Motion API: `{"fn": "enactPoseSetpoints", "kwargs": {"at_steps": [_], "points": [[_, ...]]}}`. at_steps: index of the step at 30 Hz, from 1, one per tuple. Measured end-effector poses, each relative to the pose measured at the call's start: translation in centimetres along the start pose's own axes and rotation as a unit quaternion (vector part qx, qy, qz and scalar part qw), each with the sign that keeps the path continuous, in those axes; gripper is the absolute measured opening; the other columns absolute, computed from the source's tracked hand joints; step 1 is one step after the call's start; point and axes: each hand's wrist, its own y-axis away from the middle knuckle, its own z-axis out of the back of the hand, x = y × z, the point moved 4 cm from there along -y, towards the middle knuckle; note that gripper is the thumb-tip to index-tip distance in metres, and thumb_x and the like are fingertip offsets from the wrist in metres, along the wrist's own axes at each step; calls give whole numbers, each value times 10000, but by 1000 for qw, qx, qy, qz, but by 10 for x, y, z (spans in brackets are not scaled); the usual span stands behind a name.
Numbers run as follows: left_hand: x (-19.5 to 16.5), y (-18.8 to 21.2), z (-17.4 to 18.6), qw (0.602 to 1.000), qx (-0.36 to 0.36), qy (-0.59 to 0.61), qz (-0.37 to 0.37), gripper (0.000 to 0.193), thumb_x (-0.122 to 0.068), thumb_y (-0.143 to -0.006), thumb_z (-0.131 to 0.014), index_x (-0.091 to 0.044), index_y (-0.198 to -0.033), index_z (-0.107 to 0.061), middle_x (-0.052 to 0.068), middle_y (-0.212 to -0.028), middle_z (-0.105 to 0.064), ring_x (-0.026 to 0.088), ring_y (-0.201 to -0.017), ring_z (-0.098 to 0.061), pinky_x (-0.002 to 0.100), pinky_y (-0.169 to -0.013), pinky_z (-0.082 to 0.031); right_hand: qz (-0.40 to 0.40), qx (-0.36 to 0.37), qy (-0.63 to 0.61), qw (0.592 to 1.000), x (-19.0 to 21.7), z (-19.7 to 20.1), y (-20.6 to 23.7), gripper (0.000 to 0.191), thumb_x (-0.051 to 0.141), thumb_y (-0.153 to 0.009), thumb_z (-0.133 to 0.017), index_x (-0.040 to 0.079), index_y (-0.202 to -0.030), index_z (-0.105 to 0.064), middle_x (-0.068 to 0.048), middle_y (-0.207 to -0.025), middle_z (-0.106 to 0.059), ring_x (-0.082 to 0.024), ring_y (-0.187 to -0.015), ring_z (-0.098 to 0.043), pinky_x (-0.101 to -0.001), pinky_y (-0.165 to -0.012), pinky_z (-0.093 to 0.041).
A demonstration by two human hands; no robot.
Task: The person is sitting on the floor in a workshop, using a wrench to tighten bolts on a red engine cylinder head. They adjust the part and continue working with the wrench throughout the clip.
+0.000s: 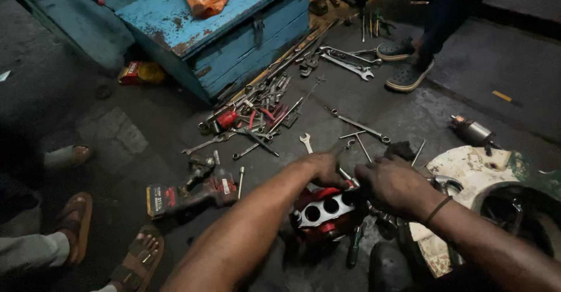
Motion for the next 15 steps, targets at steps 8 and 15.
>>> {"fn": "enactPoseSetpoints", "kwargs": {"at_steps": [8,15], "points": [[-5,8,11,999,9,-30,15,725,-676,-723,-761,-92,-1153,-773,163,-1221,-741,330,-1155,-692,448,-985,-540,22,-40,18,999,2,-1,-1,373,452,-872,-646,152,-1094,-649,-138,-956,-748,-363,-882,-728,-508,-774,-556],[-7,24,16,1000,-8,-6,24,724,-598,-725,-798,-135,-1264,-662,169,-1208,-734,332,-1121,-704,457,-963,-550,-94,109,15,989,5,-1,4,356,424,-973,-536,164,-1207,-605,-143,-993,-735,-337,-920,-731,-484,-822,-573]]}}
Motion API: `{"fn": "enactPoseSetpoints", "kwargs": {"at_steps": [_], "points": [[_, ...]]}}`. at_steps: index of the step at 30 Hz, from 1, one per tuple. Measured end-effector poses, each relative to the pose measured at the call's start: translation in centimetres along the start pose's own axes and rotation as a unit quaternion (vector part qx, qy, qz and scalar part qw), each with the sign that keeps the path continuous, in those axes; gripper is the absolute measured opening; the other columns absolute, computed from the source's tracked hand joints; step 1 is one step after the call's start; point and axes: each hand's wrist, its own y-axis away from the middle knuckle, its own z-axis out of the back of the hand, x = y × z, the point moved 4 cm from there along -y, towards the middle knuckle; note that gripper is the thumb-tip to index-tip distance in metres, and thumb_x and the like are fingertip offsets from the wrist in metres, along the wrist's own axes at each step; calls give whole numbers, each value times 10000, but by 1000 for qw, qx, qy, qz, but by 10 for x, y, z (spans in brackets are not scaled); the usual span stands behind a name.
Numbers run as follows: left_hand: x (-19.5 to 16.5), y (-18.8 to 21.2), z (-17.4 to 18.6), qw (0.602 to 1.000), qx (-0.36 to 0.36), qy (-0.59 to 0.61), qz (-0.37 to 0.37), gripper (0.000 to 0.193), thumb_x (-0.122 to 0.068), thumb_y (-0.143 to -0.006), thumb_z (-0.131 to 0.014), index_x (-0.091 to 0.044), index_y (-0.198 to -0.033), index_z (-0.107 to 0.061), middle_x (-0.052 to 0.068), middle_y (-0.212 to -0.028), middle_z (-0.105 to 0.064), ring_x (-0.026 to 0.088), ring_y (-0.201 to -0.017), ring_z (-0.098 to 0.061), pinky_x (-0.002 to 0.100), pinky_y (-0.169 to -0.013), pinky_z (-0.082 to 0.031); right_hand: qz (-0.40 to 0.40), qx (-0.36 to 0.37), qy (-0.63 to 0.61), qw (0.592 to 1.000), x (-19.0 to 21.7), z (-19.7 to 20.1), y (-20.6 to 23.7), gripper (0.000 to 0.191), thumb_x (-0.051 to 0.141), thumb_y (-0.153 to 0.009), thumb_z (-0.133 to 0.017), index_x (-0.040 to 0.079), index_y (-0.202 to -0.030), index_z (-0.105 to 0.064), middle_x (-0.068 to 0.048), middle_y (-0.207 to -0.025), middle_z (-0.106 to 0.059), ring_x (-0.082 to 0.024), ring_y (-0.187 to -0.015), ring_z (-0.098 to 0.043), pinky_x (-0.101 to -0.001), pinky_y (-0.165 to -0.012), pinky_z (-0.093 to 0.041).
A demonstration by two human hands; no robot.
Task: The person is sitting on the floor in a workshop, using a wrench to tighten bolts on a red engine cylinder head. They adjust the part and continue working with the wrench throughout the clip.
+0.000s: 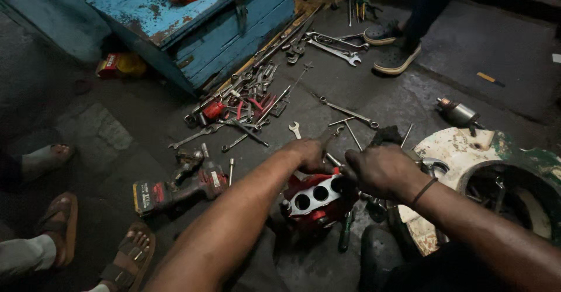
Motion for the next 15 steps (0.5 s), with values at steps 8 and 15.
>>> {"fn": "enactPoseSetpoints", "kwargs": {"at_steps": [8,15], "points": [[-4,-1,-7,998,37,-47,-26,686,-639,-708,-784,-99,-1133,-781,154,-1202,-751,331,-1119,-709,458,-957,-563,-13,17,26,999,-7,-9,-5,298,401,-995,-511,150,-1132,-592,-152,-829,-734,-366,-818,-736,-510,-773,-576],[-10,6,0,999,27,-39,4,702,-613,-729,-817,-106,-1207,-740,151,-1262,-710,332,-1167,-680,446,-985,-544,51,-78,18,995,-6,-12,-3,340,434,-969,-528,143,-1133,-587,-142,-814,-721,-386,-774,-718,-521,-722,-567]]}}
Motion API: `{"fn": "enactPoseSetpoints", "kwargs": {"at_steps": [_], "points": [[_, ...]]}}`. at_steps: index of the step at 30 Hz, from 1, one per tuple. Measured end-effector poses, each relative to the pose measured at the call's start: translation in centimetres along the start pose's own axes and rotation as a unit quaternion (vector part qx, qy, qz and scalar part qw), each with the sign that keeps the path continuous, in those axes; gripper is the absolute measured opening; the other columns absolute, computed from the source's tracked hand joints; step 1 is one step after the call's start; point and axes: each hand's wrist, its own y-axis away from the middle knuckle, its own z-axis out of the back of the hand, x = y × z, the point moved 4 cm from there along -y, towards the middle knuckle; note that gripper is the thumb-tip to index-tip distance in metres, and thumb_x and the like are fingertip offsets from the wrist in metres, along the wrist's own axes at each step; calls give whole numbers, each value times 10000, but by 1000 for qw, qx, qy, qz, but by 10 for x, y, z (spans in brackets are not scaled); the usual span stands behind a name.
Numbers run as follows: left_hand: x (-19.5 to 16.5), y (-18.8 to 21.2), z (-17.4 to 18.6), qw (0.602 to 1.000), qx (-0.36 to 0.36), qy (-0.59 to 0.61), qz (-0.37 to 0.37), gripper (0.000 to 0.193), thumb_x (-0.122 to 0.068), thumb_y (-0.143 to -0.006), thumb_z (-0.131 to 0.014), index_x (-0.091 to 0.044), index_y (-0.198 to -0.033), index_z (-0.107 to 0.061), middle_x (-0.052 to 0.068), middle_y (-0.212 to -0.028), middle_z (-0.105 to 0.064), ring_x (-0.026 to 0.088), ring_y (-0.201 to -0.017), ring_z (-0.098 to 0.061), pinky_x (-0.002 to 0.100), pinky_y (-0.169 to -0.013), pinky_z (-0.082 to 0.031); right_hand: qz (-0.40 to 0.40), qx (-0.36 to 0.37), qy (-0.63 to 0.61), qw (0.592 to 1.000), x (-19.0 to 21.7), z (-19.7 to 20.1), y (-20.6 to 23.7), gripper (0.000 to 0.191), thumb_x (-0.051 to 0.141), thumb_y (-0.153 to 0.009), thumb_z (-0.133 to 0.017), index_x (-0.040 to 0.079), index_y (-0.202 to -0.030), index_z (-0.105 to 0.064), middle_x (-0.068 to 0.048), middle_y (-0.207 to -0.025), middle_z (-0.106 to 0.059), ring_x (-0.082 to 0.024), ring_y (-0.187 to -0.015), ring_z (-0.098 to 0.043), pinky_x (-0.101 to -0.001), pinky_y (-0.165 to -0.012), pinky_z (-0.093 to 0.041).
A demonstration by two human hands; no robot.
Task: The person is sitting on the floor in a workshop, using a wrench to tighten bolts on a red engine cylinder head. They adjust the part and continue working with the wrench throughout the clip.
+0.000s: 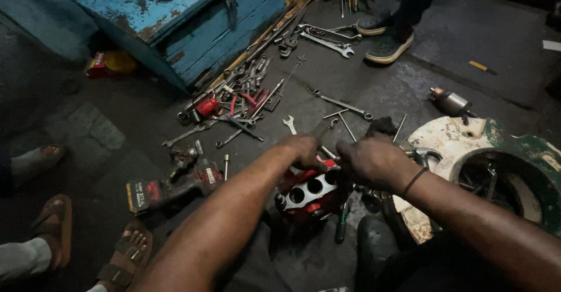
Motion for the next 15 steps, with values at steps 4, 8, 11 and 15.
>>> {"fn": "enactPoseSetpoints", "kwargs": {"at_steps": [4,8,11,15], "points": [[-1,10,9,1000,-6,23,16,612,-535,-752,-805,-128,-1205,-742,146,-1244,-720,326,-1155,-693,446,-974,-554,-54,52,-48,996,-5,-4,-2,308,415,-966,-532,143,-1086,-614,-142,-828,-720,-379,-801,-715,-526,-810,-555],[-4,16,17,1000,-22,-17,-6,543,-481,-771,-809,-119,-1167,-729,136,-1200,-739,321,-1137,-695,436,-978,-548,65,-77,-48,994,6,13,-1,351,467,-875,-586,173,-1065,-617,-125,-885,-741,-366,-821,-722,-524,-783,-523],[-3,15,21,998,11,-64,27,452,-452,-809,-762,-113,-1106,-784,118,-1163,-782,285,-1101,-752,429,-947,-597,-75,106,-44,991,1,7,2,314,404,-989,-493,166,-1160,-606,-130,-964,-756,-341,-952,-727,-504,-960,-518],[-4,17,33,997,-42,-58,-4,552,-461,-771,-821,-106,-1186,-739,134,-1234,-724,302,-1163,-690,415,-1006,-545,-51,77,-24,995,9,20,1,430,456,-924,-575,139,-1213,-600,-142,-1173,-664,-331,-1182,-608,-510,-1034,-450]]}}
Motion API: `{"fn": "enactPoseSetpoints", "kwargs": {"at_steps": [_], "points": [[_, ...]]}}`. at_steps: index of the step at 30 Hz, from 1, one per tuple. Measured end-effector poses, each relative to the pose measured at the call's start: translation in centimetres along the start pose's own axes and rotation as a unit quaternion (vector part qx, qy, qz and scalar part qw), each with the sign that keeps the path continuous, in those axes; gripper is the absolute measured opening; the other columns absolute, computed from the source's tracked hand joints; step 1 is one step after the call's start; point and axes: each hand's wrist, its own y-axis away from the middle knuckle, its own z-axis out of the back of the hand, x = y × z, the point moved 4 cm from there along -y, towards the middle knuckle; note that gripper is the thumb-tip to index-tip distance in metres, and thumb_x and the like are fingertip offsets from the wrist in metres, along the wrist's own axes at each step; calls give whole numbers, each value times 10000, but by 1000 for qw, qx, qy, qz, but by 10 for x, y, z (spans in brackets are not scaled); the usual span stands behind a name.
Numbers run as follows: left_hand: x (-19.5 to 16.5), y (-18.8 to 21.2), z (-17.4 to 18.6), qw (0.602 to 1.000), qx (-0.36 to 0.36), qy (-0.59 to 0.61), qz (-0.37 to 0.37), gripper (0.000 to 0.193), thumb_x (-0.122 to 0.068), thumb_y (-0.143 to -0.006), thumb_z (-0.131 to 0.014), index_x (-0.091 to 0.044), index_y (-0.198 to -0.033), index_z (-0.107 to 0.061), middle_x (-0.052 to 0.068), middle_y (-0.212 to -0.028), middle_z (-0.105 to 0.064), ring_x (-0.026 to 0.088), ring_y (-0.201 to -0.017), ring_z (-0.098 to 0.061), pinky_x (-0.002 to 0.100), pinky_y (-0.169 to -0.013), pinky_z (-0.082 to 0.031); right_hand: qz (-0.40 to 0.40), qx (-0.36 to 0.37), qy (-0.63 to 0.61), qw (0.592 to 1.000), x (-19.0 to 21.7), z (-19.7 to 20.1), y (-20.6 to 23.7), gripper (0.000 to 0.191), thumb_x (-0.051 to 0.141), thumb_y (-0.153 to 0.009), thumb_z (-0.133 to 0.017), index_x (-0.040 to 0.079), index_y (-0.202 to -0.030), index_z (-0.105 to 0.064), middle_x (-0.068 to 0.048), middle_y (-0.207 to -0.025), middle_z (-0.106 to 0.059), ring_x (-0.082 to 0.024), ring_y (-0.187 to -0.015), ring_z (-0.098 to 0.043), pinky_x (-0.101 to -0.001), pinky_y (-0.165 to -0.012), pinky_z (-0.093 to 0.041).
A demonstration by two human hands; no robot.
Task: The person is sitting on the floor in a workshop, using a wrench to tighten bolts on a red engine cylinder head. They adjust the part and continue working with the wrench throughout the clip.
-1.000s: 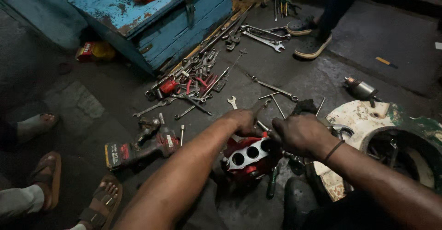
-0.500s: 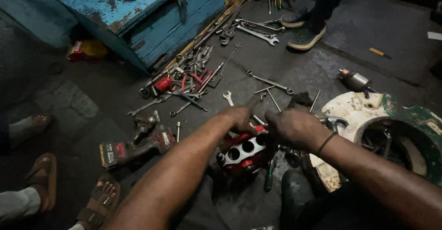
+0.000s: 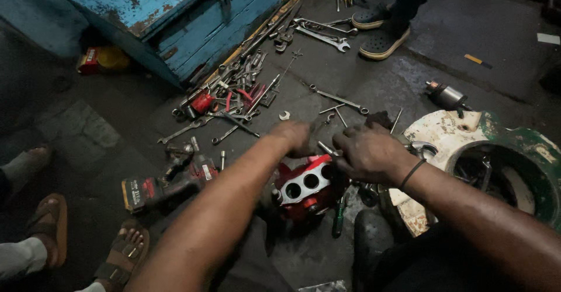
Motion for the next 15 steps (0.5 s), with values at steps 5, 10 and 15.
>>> {"fn": "enactPoseSetpoints", "kwargs": {"at_steps": [5,10,15], "points": [[9,10,19,994,-69,87,2,671,-501,-790,-798,-130,-1330,-653,180,-1340,-664,341,-1253,-625,432,-1071,-496,47,-93,-28,994,2,11,-2,500,422,-850,-641,109,-1237,-602,-167,-1215,-611,-374,-1196,-555,-541,-993,-438],[22,22,36,986,-139,94,14,917,-520,-771,-810,-178,-1524,-414,187,-1504,-492,372,-1367,-499,461,-1114,-429,30,-117,-13,993,-4,14,-1,450,400,-874,-607,124,-1230,-611,-158,-1264,-590,-371,-1197,-561,-559,-948,-451],[31,32,46,982,-171,71,39,927,-477,-800,-813,-158,-1541,-356,221,-1556,-380,405,-1405,-428,489,-1145,-384,17,-113,-8,993,-4,18,0,432,415,-938,-553,116,-1244,-609,-163,-1227,-597,-368,-1172,-554,-561,-973,-444]]}}
